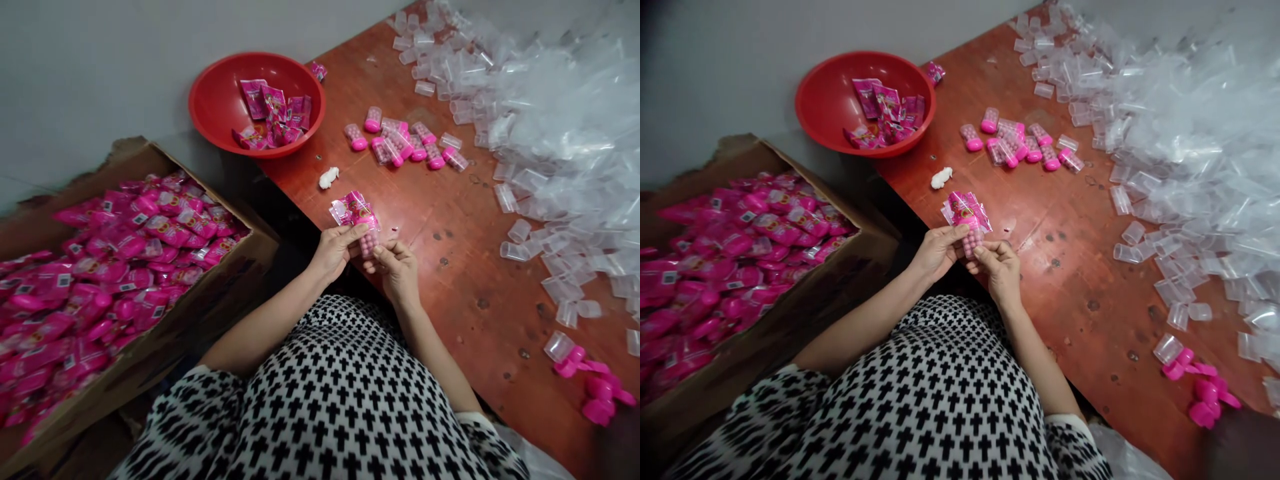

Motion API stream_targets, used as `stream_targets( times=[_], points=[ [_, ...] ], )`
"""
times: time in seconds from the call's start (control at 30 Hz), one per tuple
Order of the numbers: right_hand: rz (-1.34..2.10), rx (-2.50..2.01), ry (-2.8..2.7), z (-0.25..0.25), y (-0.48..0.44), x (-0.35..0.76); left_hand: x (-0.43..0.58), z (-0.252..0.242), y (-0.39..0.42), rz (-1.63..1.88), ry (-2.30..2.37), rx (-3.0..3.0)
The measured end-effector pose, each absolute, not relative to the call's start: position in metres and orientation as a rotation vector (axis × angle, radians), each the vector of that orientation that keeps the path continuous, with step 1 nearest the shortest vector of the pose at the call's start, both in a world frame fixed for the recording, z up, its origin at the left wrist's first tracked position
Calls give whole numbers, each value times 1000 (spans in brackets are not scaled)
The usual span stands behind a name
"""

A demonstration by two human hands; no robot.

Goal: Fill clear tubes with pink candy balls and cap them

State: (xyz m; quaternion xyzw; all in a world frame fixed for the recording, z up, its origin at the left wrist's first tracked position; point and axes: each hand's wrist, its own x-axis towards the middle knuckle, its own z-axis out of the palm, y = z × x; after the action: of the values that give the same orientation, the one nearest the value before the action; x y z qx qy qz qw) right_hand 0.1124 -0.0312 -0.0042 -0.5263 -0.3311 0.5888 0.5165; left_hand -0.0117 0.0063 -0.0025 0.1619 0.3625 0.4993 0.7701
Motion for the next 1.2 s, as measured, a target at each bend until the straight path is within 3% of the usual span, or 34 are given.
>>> stream_targets(
  times=[0.23, 0.47, 0.7, 0.9, 0.97, 1.13, 1.2],
  points=[
    [1169, -1347, -1023, 0, -38, 109, -14, -1, 9, 1102, 807, 411],
    [1469, -1204, -726, 1, -35, 106, -17, -6, 6, 994, 720, 506],
    [1336, -1234, -836, -6, -32, 110, -22, -11, -2, 914, 693, 612],
    [1451, -1212, -981, -3, -16, 108, -31, -8, -9, 809, 610, 548],
    [1504, -1193, -1042, 1, -13, 103, -47, -3, -14, 918, 656, 533],
    [1468, -1183, -1117, 7, -11, 103, -112, 7, -17, 1677, 913, 460],
    [1397, -1242, -1114, 7, -8, 110, -124, 3, -11, 1803, 1063, 519]
  ],
)
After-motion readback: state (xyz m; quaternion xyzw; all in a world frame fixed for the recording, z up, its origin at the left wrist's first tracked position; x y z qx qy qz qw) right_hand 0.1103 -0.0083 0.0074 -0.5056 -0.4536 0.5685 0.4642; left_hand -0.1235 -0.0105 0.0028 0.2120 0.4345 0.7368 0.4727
